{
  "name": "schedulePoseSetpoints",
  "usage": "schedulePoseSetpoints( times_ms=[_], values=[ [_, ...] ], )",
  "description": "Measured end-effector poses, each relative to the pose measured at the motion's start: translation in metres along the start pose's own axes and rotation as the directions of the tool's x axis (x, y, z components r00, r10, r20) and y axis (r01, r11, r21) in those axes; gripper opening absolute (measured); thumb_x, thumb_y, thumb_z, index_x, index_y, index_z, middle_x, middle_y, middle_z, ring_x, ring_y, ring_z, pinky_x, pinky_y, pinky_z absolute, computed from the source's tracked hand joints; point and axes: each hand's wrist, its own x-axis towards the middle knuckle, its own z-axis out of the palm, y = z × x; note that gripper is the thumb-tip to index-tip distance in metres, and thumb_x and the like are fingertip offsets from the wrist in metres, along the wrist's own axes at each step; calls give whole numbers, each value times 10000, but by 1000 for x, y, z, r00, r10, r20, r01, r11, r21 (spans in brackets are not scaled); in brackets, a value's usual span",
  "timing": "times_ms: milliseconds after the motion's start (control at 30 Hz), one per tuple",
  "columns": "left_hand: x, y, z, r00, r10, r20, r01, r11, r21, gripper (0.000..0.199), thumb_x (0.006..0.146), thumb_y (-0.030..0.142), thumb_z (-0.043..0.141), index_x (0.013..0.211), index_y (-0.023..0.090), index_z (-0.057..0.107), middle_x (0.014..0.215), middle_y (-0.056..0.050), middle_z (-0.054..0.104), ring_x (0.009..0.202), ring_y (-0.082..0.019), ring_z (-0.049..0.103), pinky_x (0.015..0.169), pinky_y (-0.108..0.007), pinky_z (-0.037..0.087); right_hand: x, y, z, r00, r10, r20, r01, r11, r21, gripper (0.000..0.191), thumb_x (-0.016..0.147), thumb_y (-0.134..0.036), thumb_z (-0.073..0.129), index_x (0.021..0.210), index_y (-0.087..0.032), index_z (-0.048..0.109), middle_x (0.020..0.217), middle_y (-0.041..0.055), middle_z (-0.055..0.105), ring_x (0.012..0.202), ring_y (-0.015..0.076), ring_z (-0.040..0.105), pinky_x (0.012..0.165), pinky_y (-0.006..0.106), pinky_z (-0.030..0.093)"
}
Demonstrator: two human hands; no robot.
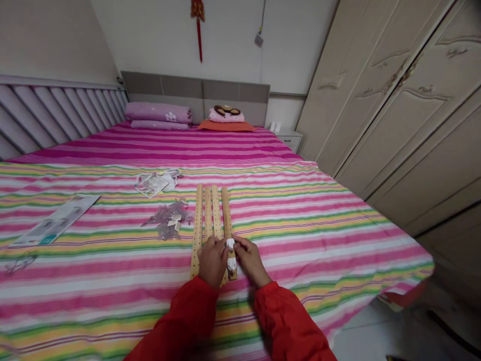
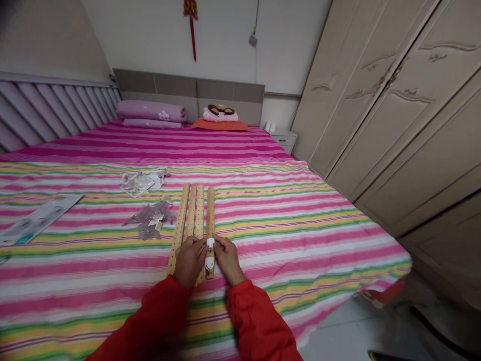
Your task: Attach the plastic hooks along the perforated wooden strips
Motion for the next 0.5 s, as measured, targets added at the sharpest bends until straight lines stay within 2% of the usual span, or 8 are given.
schedulePoseSetpoints(
  times_ms=[233,500],
  values=[
    [1,0,-1,1000,-5,11,5,1000,-9,281,854,232,488,1070,255,667,963,-53,577,929,-189,561,792,-316,381,0,1,0,1000,16,6,-16,1000,14,361,632,-229,665,981,-176,739,576,-50,465,495,80,350,449,202,308],
    [1,-2,0,1000,7,8,-7,1000,-17,302,861,234,467,1095,266,655,954,-49,576,927,-179,562,808,-305,384,2,6,-1,999,-13,38,13,1000,-16,372,658,-271,655,1010,-183,732,581,-50,446,501,85,360,451,210,309]
  ],
)
